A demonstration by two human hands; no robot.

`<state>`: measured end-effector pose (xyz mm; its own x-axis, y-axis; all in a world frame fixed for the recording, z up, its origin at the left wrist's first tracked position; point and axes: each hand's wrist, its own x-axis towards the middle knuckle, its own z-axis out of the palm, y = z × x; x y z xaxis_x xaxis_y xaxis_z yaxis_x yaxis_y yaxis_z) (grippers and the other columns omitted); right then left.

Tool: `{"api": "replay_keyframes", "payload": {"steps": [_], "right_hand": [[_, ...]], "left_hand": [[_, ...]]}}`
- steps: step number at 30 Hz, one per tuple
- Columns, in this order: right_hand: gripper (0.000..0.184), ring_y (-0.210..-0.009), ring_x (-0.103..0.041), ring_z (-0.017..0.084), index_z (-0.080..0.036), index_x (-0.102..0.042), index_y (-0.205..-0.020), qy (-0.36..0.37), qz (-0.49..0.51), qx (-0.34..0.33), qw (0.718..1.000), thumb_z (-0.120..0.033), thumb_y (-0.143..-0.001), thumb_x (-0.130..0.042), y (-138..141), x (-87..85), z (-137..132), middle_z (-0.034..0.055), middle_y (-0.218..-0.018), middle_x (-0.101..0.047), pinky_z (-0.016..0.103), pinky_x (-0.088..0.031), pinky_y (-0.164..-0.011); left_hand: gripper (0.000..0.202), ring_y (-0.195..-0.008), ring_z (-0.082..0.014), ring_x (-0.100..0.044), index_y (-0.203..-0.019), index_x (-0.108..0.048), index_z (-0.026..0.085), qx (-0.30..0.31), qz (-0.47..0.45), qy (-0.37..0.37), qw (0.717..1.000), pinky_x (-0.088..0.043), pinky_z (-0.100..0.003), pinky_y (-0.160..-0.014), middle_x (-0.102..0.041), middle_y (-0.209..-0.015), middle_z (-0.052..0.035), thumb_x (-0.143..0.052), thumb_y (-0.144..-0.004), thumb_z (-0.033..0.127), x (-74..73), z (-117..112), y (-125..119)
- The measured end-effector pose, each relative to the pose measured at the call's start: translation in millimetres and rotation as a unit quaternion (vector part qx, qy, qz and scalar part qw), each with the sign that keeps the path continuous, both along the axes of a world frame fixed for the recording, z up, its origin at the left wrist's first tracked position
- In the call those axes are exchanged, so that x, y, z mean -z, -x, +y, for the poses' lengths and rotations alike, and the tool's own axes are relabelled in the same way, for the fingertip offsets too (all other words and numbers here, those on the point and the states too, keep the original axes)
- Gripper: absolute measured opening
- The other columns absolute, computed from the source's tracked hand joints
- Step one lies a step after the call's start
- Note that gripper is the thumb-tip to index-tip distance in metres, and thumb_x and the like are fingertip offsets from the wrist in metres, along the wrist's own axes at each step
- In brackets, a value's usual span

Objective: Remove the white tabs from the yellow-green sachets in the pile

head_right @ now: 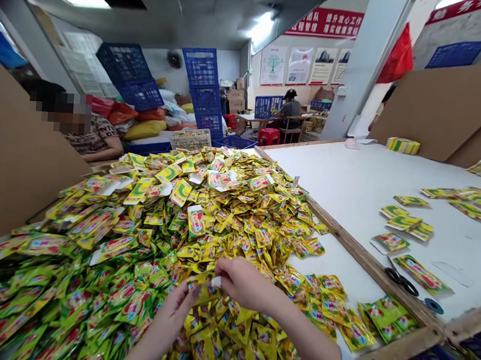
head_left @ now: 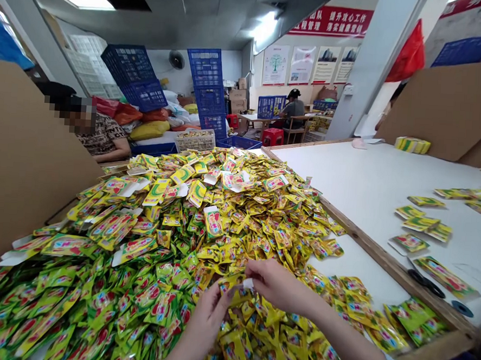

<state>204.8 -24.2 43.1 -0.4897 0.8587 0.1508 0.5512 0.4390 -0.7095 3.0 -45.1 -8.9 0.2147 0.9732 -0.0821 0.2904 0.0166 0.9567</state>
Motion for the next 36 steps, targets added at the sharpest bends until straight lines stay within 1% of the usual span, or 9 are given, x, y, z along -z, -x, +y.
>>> {"api": "replay_keyframes", "payload": {"steps": [4, 7, 9, 12, 17, 21, 24, 30, 36], "right_hand": [[0.03, -0.071, -0.051, 0.015, -0.024, -0.047, -0.103, 0.072, 0.122, 0.049, 0.989, -0.019, -0.075, -0.056, 11.3, 5.3, 6.5, 0.002, -0.089, -0.053, 0.025, -0.041, -0.059], [0.049, -0.073, -0.058, 0.017, -0.025, -0.039, -0.118, 0.258, 0.306, 0.029, 0.916, -0.041, -0.076, -0.059, 17.3, 23.8, 9.5, 0.0029, -0.09, -0.055, 0.03, -0.049, -0.06], [0.044, -0.063, -0.06, 0.018, -0.022, -0.046, -0.111, 0.295, 0.355, 0.028, 0.887, -0.047, -0.076, -0.056, 16.4, 38.3, 12.6, 0.0001, -0.073, -0.057, 0.032, -0.05, -0.058], [0.034, -0.05, -0.055, 0.019, -0.021, -0.05, -0.106, 0.206, 0.289, 0.13, 0.926, -0.042, -0.08, -0.051, 3.5, 51.5, 14.5, -0.0031, -0.055, -0.052, 0.034, -0.048, -0.052], [0.015, -0.088, -0.056, 0.025, -0.025, -0.058, -0.09, -0.022, 0.154, 0.155, 0.976, -0.028, -0.078, -0.05, -21.8, 53.3, 1.6, 0.0059, -0.092, -0.057, 0.04, -0.045, -0.078], [0.02, -0.051, -0.055, 0.018, -0.024, -0.051, -0.087, 0.117, 0.272, 0.2, 0.934, -0.04, -0.076, -0.054, -26.6, 61.8, 0.6, -0.0021, -0.059, -0.053, 0.027, -0.044, -0.044], [0.03, -0.035, -0.045, 0.01, -0.022, -0.046, -0.08, 0.194, 0.359, 0.2, 0.891, -0.045, -0.07, -0.062, -30.3, 58.6, 6.3, -0.0079, -0.049, -0.046, 0.019, -0.033, -0.032], [0.028, -0.035, -0.042, 0.006, -0.018, -0.05, -0.082, 0.175, 0.402, 0.113, 0.891, -0.041, -0.075, -0.064, -28.1, 11.3, 3.7, -0.0074, -0.049, -0.049, 0.015, -0.034, -0.034], [0.022, -0.041, -0.045, 0.007, -0.019, -0.053, -0.086, 0.084, 0.432, 0.077, 0.895, -0.037, -0.078, -0.062, 8.0, -35.5, -0.5, -0.0044, -0.061, -0.049, 0.017, -0.036, -0.035]], "left_hand": [[0.034, -0.091, -0.0232, -0.055, -0.102, -0.055, 0.021, 0.001, -0.004, -0.036, 0.999, -0.043, -0.032, -0.08, -0.062, -0.094, -0.0069, -0.041, -0.085, 0.046, -3.1, 6.0, -6.5], [0.037, -0.109, -0.0263, -0.049, -0.114, -0.051, 0.022, -0.015, 0.027, -0.071, 0.997, -0.039, -0.038, -0.091, -0.057, -0.111, -0.0107, -0.041, -0.085, 0.043, -0.5, 13.1, -19.3], [0.033, -0.11, -0.0268, -0.049, -0.111, -0.054, 0.023, -0.018, 0.095, -0.15, 0.984, -0.039, -0.04, -0.092, -0.057, -0.111, -0.0113, -0.042, -0.085, 0.04, -4.3, 24.4, -28.5], [0.03, -0.105, -0.0267, -0.051, -0.104, -0.056, 0.021, -0.054, 0.181, -0.244, 0.951, -0.039, -0.042, -0.092, -0.057, -0.106, -0.011, -0.041, -0.086, 0.04, -19.7, 61.9, -31.5], [0.031, -0.093, -0.0255, -0.055, -0.091, -0.053, 0.011, -0.188, 0.19, -0.221, 0.938, -0.042, -0.044, -0.082, -0.056, -0.093, -0.009, -0.051, -0.082, 0.04, -32.7, 146.0, -4.6], [0.014, -0.072, -0.0134, -0.056, -0.075, -0.053, 0.014, -0.175, 0.144, -0.198, 0.954, -0.046, -0.028, -0.066, -0.055, -0.076, 0.0018, -0.059, -0.079, 0.027, -24.1, 171.8, 4.6], [0.014, -0.079, -0.0165, -0.058, -0.074, -0.048, 0.018, -0.138, 0.088, -0.185, 0.969, -0.044, -0.027, -0.066, -0.056, -0.081, -0.0002, -0.06, -0.073, 0.024, -22.7, 160.8, 4.8], [0.03, -0.079, -0.0204, -0.064, -0.103, -0.047, 0.017, -0.014, -0.039, -0.008, 0.999, -0.05, -0.03, -0.066, -0.065, -0.093, -0.0091, -0.051, -0.076, 0.031, -32.0, 87.7, 5.7], [0.033, -0.068, -0.0177, -0.062, -0.092, -0.059, 0.014, 0.078, -0.219, 0.168, 0.958, -0.049, -0.03, -0.069, -0.066, -0.077, -0.0047, -0.068, -0.066, 0.033, -44.1, 14.9, -20.4]]}}
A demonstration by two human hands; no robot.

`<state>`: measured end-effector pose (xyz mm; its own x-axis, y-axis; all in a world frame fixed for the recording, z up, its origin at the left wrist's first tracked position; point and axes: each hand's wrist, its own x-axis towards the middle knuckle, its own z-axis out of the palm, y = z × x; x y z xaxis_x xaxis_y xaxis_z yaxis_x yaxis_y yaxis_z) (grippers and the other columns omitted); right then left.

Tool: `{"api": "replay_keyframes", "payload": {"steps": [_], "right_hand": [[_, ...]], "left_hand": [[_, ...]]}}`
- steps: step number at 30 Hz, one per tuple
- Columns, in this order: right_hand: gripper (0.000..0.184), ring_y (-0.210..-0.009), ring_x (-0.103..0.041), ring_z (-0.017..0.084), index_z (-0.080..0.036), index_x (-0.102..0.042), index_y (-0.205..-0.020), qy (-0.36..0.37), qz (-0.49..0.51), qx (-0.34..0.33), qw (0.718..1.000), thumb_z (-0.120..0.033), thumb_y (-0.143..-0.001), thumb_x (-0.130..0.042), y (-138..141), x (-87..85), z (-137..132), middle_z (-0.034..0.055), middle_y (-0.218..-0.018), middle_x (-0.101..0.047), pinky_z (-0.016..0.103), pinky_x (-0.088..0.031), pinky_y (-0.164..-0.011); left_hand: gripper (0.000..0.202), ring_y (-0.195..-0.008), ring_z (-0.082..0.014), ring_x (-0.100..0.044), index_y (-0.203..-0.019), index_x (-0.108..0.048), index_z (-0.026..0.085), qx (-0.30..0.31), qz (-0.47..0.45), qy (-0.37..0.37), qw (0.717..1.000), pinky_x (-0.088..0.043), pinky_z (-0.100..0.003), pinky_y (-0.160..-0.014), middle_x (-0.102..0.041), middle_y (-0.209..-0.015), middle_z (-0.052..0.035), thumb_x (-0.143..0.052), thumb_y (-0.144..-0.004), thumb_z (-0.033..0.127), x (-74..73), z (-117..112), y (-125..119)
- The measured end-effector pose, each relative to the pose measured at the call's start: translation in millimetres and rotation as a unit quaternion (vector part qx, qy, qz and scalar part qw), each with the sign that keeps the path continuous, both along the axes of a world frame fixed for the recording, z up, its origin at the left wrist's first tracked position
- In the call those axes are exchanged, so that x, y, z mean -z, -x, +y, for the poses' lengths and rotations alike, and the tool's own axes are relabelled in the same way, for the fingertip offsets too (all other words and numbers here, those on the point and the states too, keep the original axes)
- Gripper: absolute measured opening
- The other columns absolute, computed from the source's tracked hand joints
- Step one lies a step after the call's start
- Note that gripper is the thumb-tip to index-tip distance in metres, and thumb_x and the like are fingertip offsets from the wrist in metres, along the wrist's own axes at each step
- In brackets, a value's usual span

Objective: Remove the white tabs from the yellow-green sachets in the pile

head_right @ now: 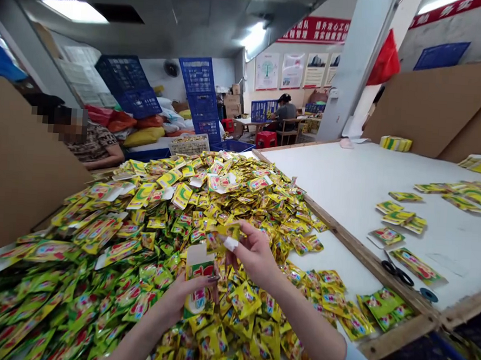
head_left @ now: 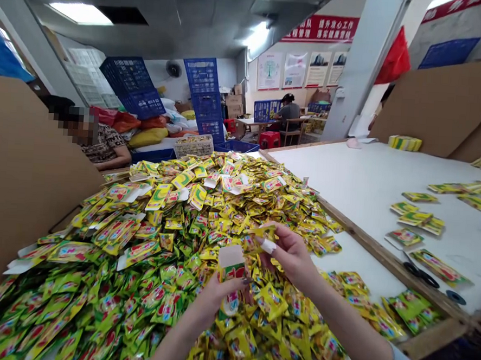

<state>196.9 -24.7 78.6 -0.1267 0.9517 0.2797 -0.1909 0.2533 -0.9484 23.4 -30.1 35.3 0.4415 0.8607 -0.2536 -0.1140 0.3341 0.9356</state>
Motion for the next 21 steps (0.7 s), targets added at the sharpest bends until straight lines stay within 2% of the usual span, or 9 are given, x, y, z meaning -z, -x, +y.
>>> {"api": "replay_keyframes", "payload": {"steps": [2, 4, 7, 10, 11, 13, 15, 18, 21], "right_hand": [[0.014, -0.049, -0.047, 0.008, -0.019, -0.056, -0.088, -0.059, -0.054, 0.001, 0.997, -0.031, -0.081, -0.058, 8.7, -5.1, 0.3, -0.0016, -0.071, -0.05, 0.019, -0.04, -0.042], [0.006, -0.063, -0.05, 0.011, -0.019, -0.058, -0.086, -0.117, -0.148, -0.003, 0.982, -0.023, -0.083, -0.054, 11.5, -5.7, -0.9, 0.0008, -0.08, -0.05, 0.022, -0.043, -0.056], [0.015, -0.079, -0.05, 0.015, -0.018, -0.058, -0.088, -0.159, -0.325, -0.042, 0.931, -0.008, -0.081, -0.048, 7.8, -4.1, -10.0, 0.0025, -0.084, -0.05, 0.026, -0.041, -0.07], [0.027, -0.076, -0.051, 0.015, -0.017, -0.058, -0.093, -0.151, -0.466, -0.098, 0.866, -0.001, -0.077, -0.044, 2.4, -2.9, -29.6, 0.0044, -0.09, -0.05, 0.026, -0.041, -0.069], [0.03, -0.076, -0.052, 0.015, -0.018, -0.057, -0.096, -0.146, -0.485, -0.116, 0.854, 0.0, -0.076, -0.043, 0.9, -1.9, -37.4, 0.0049, -0.093, -0.05, 0.026, -0.041, -0.069], [0.042, -0.085, -0.052, 0.015, -0.02, -0.052, -0.108, -0.124, -0.469, -0.15, 0.861, 0.002, -0.074, -0.041, -2.4, 2.3, -52.3, 0.0053, -0.1, -0.05, 0.025, -0.041, -0.075], [0.051, -0.093, -0.051, 0.015, -0.02, -0.047, -0.113, -0.089, -0.411, -0.144, 0.896, 0.006, -0.07, -0.04, -6.5, 10.3, -64.7, 0.0044, -0.102, -0.051, 0.024, -0.04, -0.081], [0.041, -0.086, -0.052, 0.014, -0.017, -0.053, -0.099, -0.066, -0.361, -0.101, 0.925, 0.007, -0.068, -0.039, -13.5, 26.3, -78.6, 0.0037, -0.092, -0.053, 0.023, -0.042, -0.076], [0.034, -0.083, -0.055, 0.014, -0.017, -0.059, -0.093, -0.069, -0.348, -0.142, 0.924, 0.003, -0.074, -0.039, -18.2, 38.7, -90.9, 0.0039, -0.09, -0.057, 0.023, -0.042, -0.074]], "left_hand": [[0.03, -0.06, -0.0137, -0.057, -0.08, -0.059, 0.014, -0.009, -0.007, -0.002, 1.0, -0.047, -0.025, -0.062, -0.061, -0.067, -0.0001, -0.074, -0.059, 0.031, -2.5, -6.4, -5.5], [0.028, -0.057, -0.0118, -0.052, -0.074, -0.057, 0.015, -0.013, 0.011, -0.022, 1.0, -0.045, -0.024, -0.059, -0.057, -0.062, 0.0025, -0.074, -0.057, 0.029, -2.5, -7.4, -6.2], [0.022, -0.058, -0.0113, -0.049, -0.076, -0.056, 0.014, -0.004, 0.087, -0.078, 0.993, -0.043, -0.023, -0.06, -0.056, -0.062, 0.0032, -0.068, -0.06, 0.022, 2.5, -10.2, -2.1], [0.022, -0.063, -0.0111, -0.049, -0.083, -0.057, 0.015, 0.046, 0.159, -0.128, 0.978, -0.041, -0.021, -0.06, -0.057, -0.069, 0.0033, -0.062, -0.062, 0.013, 12.9, -22.1, 2.5], [0.024, -0.066, -0.0119, -0.05, -0.086, -0.057, 0.015, 0.064, 0.161, -0.131, 0.976, -0.041, -0.022, -0.062, -0.058, -0.073, 0.0027, -0.061, -0.062, 0.012, 17.2, -27.8, 3.7], [0.031, -0.075, -0.0157, -0.054, -0.093, -0.056, 0.016, 0.089, 0.132, -0.104, 0.982, -0.043, -0.025, -0.07, -0.061, -0.081, 0.0002, -0.062, -0.063, 0.014, 26.4, -40.1, 5.5], [0.038, -0.085, -0.0203, -0.056, -0.099, -0.053, 0.015, 0.097, 0.109, -0.046, 0.988, -0.044, -0.03, -0.079, -0.063, -0.089, -0.0032, -0.065, -0.064, 0.019, 35.2, -51.7, 6.8], [0.046, -0.096, -0.0236, -0.056, -0.109, -0.049, 0.016, 0.126, 0.118, -0.006, 0.985, -0.043, -0.033, -0.086, -0.062, -0.103, -0.0066, -0.065, -0.066, 0.019, 44.9, -64.9, 7.1], [0.057, -0.101, -0.0223, -0.054, -0.117, -0.044, 0.021, 0.182, 0.085, -0.048, 0.979, -0.042, -0.033, -0.089, -0.058, -0.111, -0.0037, -0.059, -0.064, 0.007, 48.4, -72.1, 3.6]]}}
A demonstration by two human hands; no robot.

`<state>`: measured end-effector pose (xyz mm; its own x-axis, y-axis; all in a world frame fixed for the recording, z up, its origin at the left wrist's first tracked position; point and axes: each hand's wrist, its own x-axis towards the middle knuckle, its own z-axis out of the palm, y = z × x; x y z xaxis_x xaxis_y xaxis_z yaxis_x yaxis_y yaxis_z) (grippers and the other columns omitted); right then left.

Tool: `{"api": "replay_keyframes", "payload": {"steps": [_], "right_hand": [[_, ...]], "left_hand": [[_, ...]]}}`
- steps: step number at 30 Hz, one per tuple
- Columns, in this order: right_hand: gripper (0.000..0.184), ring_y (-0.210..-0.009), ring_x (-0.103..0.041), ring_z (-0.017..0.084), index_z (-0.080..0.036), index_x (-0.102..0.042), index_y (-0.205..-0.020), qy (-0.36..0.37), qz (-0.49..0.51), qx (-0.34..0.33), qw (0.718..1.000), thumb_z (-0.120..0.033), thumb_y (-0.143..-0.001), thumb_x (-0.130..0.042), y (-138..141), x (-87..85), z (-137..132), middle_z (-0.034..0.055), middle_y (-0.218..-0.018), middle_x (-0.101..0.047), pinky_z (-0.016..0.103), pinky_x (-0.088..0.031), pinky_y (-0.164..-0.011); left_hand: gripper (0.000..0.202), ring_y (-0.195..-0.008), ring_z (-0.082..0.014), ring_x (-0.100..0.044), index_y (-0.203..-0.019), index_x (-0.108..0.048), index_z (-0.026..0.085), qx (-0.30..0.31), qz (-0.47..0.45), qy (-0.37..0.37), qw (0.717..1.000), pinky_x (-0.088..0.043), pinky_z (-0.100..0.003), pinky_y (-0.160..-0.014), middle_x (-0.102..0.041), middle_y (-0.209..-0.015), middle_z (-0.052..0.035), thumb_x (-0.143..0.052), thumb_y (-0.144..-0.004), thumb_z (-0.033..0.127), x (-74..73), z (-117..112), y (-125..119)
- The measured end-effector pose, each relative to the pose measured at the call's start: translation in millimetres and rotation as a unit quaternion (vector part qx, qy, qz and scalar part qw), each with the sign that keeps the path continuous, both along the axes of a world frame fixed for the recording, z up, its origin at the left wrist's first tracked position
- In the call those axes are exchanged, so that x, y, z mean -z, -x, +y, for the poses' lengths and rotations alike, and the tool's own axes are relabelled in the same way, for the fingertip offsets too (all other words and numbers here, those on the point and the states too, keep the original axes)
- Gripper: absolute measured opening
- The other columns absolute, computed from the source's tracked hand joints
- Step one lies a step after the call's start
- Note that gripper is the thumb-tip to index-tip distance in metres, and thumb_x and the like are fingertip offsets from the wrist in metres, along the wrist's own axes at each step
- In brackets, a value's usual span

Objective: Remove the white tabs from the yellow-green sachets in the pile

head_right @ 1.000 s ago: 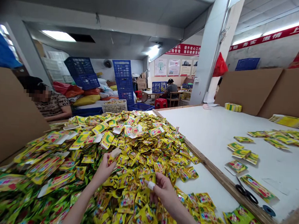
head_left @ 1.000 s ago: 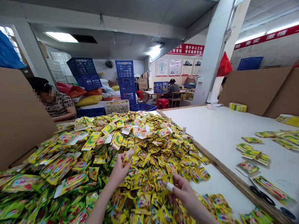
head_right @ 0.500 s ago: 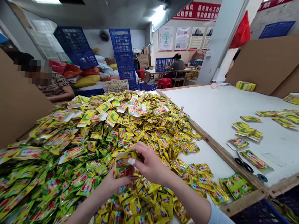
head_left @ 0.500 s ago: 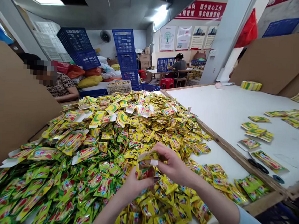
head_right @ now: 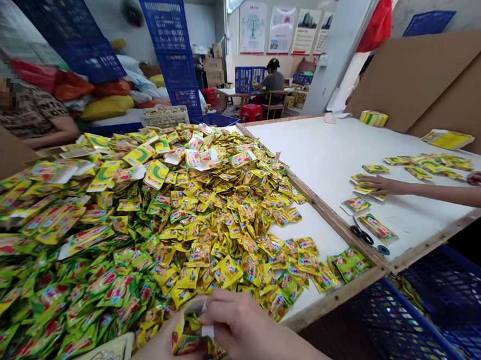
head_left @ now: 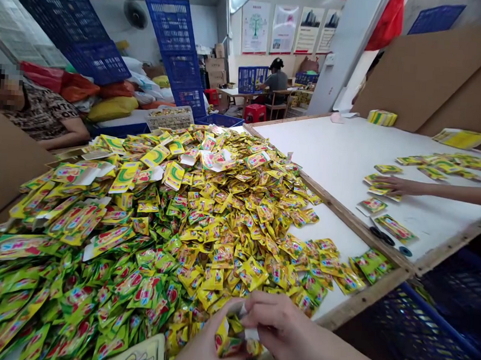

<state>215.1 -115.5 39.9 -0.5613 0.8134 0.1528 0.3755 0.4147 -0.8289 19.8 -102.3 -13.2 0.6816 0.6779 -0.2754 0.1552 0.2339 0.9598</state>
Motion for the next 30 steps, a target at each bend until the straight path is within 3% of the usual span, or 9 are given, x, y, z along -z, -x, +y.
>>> {"api": "replay_keyframes", "payload": {"steps": [6, 11, 13, 15, 17, 18, 21, 25, 30], "right_hand": [[0.042, -0.093, -0.055, 0.016, -0.021, -0.063, -0.098, 0.09, 0.003, 0.022, 0.996, 0.002, -0.068, -0.045, 2.3, 11.8, -22.8, 0.0039, -0.098, -0.058, 0.025, -0.042, -0.083], [0.018, -0.08, -0.058, 0.017, -0.019, -0.064, -0.082, -0.031, 0.048, 0.183, 0.982, -0.015, -0.08, -0.047, -51.2, 7.8, 0.0, 0.0045, -0.084, -0.061, 0.027, -0.046, -0.072], [0.017, -0.064, -0.058, 0.017, -0.019, -0.062, -0.09, -0.104, -0.003, 0.334, 0.937, -0.022, -0.081, -0.047, -99.0, -2.8, 21.6, 0.0044, -0.079, -0.063, 0.028, -0.045, -0.061], [0.028, -0.055, -0.055, 0.016, -0.019, -0.057, -0.107, -0.146, -0.13, 0.482, 0.854, -0.024, -0.081, -0.048, -144.8, -12.7, 39.2, 0.0058, -0.084, -0.063, 0.029, -0.043, -0.058], [0.035, -0.063, -0.056, 0.019, -0.016, -0.051, -0.114, -0.145, -0.244, 0.542, 0.791, -0.023, -0.08, -0.048, -172.2, -12.8, 45.0, 0.011, -0.098, -0.06, 0.034, -0.042, -0.065], [0.032, -0.067, -0.056, 0.021, -0.016, -0.053, -0.11, -0.123, -0.28, 0.542, 0.783, -0.023, -0.079, -0.049, -176.3, -7.3, 42.5, 0.0118, -0.098, -0.059, 0.035, -0.041, -0.067], [0.01, -0.067, -0.054, 0.024, -0.018, -0.058, -0.076, -0.031, -0.303, 0.493, 0.815, -0.022, -0.068, -0.061, -157.5, 29.0, 18.6, 0.006, -0.07, -0.058, 0.035, -0.04, -0.064], [0.019, -0.077, -0.051, 0.025, -0.019, -0.049, -0.063, 0.013, -0.244, 0.457, 0.855, -0.014, -0.054, -0.065, -122.9, 78.9, -15.7, 0.0037, -0.071, -0.055, 0.035, -0.039, -0.071], [0.009, -0.065, -0.051, 0.018, -0.02, -0.048, -0.076, 0.033, -0.062, 0.46, 0.885, -0.022, -0.069, -0.051, -134.1, 79.1, -17.6, 0.0008, -0.069, -0.054, 0.031, -0.041, -0.062]], "left_hand": [[0.07, -0.116, -0.0217, -0.047, -0.124, -0.034, 0.024, 0.004, -0.003, -0.031, 1.0, -0.035, -0.035, -0.1, -0.051, -0.123, -0.0045, -0.056, -0.061, 0.003, 1.3, -9.5, -20.0], [0.086, -0.128, -0.0205, -0.032, -0.137, -0.004, 0.027, -0.024, 0.021, -0.064, 0.997, -0.029, -0.037, -0.105, -0.033, -0.14, -0.0072, -0.062, -0.074, 0.026, -1.2, -5.4, -38.7], [0.069, -0.128, -0.0194, -0.032, -0.135, -0.016, 0.029, -0.066, 0.064, -0.17, 0.981, -0.027, -0.037, -0.106, -0.035, -0.139, -0.005, -0.056, -0.08, 0.03, -4.9, 3.9, -46.4], [0.042, -0.119, -0.0189, -0.042, -0.124, -0.038, 0.029, -0.064, 0.088, -0.275, 0.955, -0.032, -0.036, -0.103, -0.047, -0.127, -0.0042, -0.049, -0.084, 0.028, -9.3, 16.8, -56.4], [0.026, -0.109, -0.0185, -0.05, -0.111, -0.05, 0.025, -0.024, 0.097, -0.359, 0.928, -0.038, -0.035, -0.096, -0.056, -0.114, -0.005, -0.043, -0.087, 0.024, -13.0, 31.7, -70.9], [0.024, -0.106, -0.0187, -0.051, -0.108, -0.052, 0.023, -0.006, 0.101, -0.391, 0.915, -0.04, -0.034, -0.094, -0.057, -0.11, -0.006, -0.041, -0.087, 0.021, -13.8, 39.7, -80.1], [0.035, -0.113, -0.0204, -0.045, -0.115, -0.049, 0.018, 0.027, 0.103, -0.455, 0.884, -0.034, -0.037, -0.1, -0.055, -0.117, -0.0088, -0.043, -0.081, 0.011, -9.9, 64.2, -114.5], [0.053, -0.127, -0.0218, -0.033, -0.117, -0.05, 0.022, 0.082, 0.073, -0.474, 0.874, -0.015, -0.043, -0.108, -0.053, -0.125, -0.0059, -0.052, -0.068, 0.003, 6.4, 93.3, -158.0], [0.022, -0.116, -0.0249, -0.045, -0.092, -0.062, 0.02, 0.023, 0.058, -0.423, 0.904, -0.013, -0.051, -0.105, -0.066, -0.099, -0.0081, -0.043, -0.083, 0.014, 14.2, 110.1, -166.4]]}}
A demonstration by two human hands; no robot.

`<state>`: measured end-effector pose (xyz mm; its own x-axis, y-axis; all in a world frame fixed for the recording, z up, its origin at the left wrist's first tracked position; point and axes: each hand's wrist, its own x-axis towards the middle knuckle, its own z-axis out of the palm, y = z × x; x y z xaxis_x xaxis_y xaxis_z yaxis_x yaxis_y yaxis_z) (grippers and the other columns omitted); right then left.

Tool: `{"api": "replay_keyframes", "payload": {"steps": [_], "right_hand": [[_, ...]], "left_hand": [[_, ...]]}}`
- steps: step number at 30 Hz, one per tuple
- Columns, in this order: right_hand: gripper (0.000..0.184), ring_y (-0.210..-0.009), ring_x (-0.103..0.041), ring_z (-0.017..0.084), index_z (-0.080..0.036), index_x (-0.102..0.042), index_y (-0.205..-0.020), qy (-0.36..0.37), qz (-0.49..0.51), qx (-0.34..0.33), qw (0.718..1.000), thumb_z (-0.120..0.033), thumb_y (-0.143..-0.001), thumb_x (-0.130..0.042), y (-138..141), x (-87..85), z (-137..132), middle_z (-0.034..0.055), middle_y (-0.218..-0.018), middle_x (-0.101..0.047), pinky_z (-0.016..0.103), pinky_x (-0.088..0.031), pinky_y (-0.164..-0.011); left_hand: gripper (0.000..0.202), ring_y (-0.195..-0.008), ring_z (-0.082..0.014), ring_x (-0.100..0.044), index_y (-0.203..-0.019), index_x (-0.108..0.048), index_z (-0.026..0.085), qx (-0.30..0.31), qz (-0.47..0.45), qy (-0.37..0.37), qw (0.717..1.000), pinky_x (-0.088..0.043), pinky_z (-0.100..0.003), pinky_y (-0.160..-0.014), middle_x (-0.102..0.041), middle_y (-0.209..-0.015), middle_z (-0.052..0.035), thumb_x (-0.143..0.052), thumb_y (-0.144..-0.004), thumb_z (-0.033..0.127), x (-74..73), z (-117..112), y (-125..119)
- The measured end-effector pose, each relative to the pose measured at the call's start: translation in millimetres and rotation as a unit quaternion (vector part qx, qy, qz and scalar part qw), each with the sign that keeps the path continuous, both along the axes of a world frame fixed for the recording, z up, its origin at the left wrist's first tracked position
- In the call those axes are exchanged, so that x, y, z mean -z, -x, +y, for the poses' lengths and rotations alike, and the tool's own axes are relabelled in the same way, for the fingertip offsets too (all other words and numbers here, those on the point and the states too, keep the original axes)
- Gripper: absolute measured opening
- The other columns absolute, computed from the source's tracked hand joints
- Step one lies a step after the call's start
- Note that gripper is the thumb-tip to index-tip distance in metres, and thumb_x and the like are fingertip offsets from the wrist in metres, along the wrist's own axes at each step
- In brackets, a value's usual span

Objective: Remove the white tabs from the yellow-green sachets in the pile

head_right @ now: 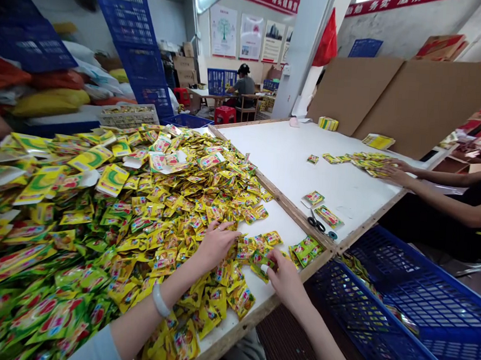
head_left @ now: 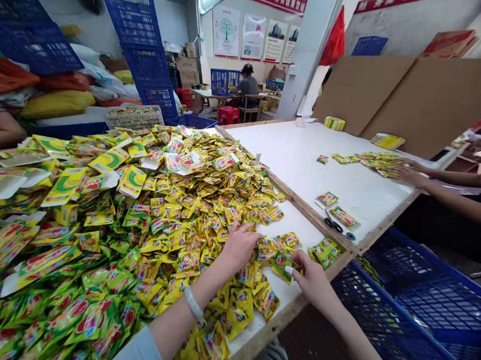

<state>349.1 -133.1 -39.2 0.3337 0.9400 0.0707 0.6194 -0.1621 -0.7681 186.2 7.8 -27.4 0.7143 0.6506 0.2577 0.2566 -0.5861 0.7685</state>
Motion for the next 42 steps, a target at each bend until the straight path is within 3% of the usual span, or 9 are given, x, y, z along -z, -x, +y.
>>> {"api": "replay_keyframes", "payload": {"steps": [6, 11, 18, 22, 27, 31, 35, 39, 42], "right_hand": [[0.023, -0.088, -0.056, 0.02, -0.02, -0.047, -0.076, -0.127, 0.193, -0.008, 0.973, -0.042, -0.074, -0.055, 20.2, -21.8, 38.0, 0.0065, -0.096, -0.059, 0.03, -0.044, -0.072], [0.019, -0.061, -0.053, 0.014, -0.019, -0.051, -0.075, -0.164, 0.269, -0.037, 0.948, -0.036, -0.075, -0.061, 48.7, -28.4, 61.0, -0.0001, -0.067, -0.056, 0.024, -0.043, -0.055], [0.042, -0.082, -0.061, 0.019, -0.024, -0.046, -0.106, -0.153, 0.496, -0.026, 0.854, -0.043, -0.074, -0.064, 49.5, -23.4, 78.3, 0.0062, -0.099, -0.062, 0.029, -0.051, -0.063], [0.033, -0.066, -0.063, 0.019, -0.02, -0.057, -0.093, -0.183, 0.506, 0.022, 0.842, -0.042, -0.071, -0.069, 30.0, -10.2, 81.7, 0.0064, -0.09, -0.066, 0.031, -0.053, -0.056], [0.033, -0.052, -0.061, 0.02, -0.019, -0.063, -0.085, -0.152, 0.453, 0.031, 0.878, -0.046, -0.068, -0.07, 11.3, 7.2, 66.2, 0.0057, -0.075, -0.066, 0.034, -0.053, -0.048], [0.039, -0.056, -0.063, 0.021, -0.021, -0.063, -0.09, -0.111, 0.456, 0.014, 0.883, -0.05, -0.067, -0.069, 4.9, 15.5, 52.7, 0.0064, -0.079, -0.066, 0.036, -0.055, -0.051], [0.038, -0.056, -0.063, 0.021, -0.021, -0.06, -0.094, -0.136, 0.445, 0.024, 0.885, -0.047, -0.067, -0.069, -6.0, 1.8, 49.9, 0.0052, -0.077, -0.066, 0.035, -0.055, -0.051], [0.027, -0.046, -0.057, 0.015, -0.021, -0.06, -0.089, -0.152, 0.414, -0.028, 0.897, -0.037, -0.07, -0.069, 3.3, -35.9, 59.6, 0.0019, -0.069, -0.062, 0.026, -0.05, -0.042], [0.025, -0.041, -0.053, 0.011, -0.021, -0.059, -0.091, -0.149, 0.425, -0.089, 0.888, -0.035, -0.072, -0.067, 34.2, -65.1, 68.3, 0.0008, -0.067, -0.06, 0.02, -0.042, -0.034]], "left_hand": [[0.024, -0.089, -0.018, -0.058, -0.102, -0.052, 0.016, -0.057, -0.103, 0.152, 0.981, -0.045, -0.031, -0.081, -0.063, -0.095, -0.0075, -0.036, -0.089, 0.028, -13.6, -23.6, 28.3], [0.033, -0.075, -0.0157, -0.059, -0.092, -0.055, 0.016, -0.064, -0.138, 0.232, 0.961, -0.049, -0.026, -0.07, -0.063, -0.08, -0.0042, -0.038, -0.088, 0.043, -21.8, -30.2, 37.6], [0.024, -0.082, -0.0175, -0.059, -0.088, -0.057, 0.014, -0.112, -0.14, 0.156, 0.971, -0.048, -0.03, -0.076, -0.062, -0.086, -0.0063, -0.048, -0.084, 0.037, -22.7, -12.0, 8.0], [0.019, -0.1, -0.0194, -0.052, -0.08, -0.066, 0.018, -0.095, -0.081, 0.033, 0.992, -0.04, -0.033, -0.092, -0.058, -0.099, -0.0063, -0.053, -0.082, 0.033, -46.2, 43.6, -11.9], [0.036, -0.125, -0.0253, -0.032, -0.117, -0.05, 0.017, -0.162, -0.012, -0.083, 0.983, -0.023, -0.046, -0.105, -0.042, -0.13, -0.0095, -0.055, -0.082, 0.022, -97.6, 176.8, -34.9], [0.03, -0.106, -0.0238, -0.05, -0.11, -0.052, 0.015, -0.191, 0.051, -0.08, 0.977, -0.041, -0.048, -0.09, -0.052, -0.118, -0.0076, -0.055, -0.083, 0.029, -110.2, 230.3, -37.3], [0.027, -0.097, -0.0208, -0.054, -0.106, -0.052, 0.012, -0.181, 0.072, -0.056, 0.979, -0.045, -0.041, -0.084, -0.054, -0.112, -0.0067, -0.055, -0.082, 0.025, -105.2, 205.7, -5.7], [0.037, -0.083, -0.0174, -0.059, -0.111, -0.048, 0.014, -0.128, 0.082, 0.037, 0.988, -0.048, -0.029, -0.073, -0.062, -0.098, -0.0044, -0.055, -0.075, 0.016, -98.1, 119.9, 52.4], [0.034, -0.087, -0.0166, -0.06, -0.102, -0.056, 0.018, -0.024, 0.017, 0.336, 0.941, -0.046, -0.025, -0.075, -0.065, -0.093, -0.0012, -0.049, -0.07, 0.01, -85.2, 36.5, 90.8]]}}
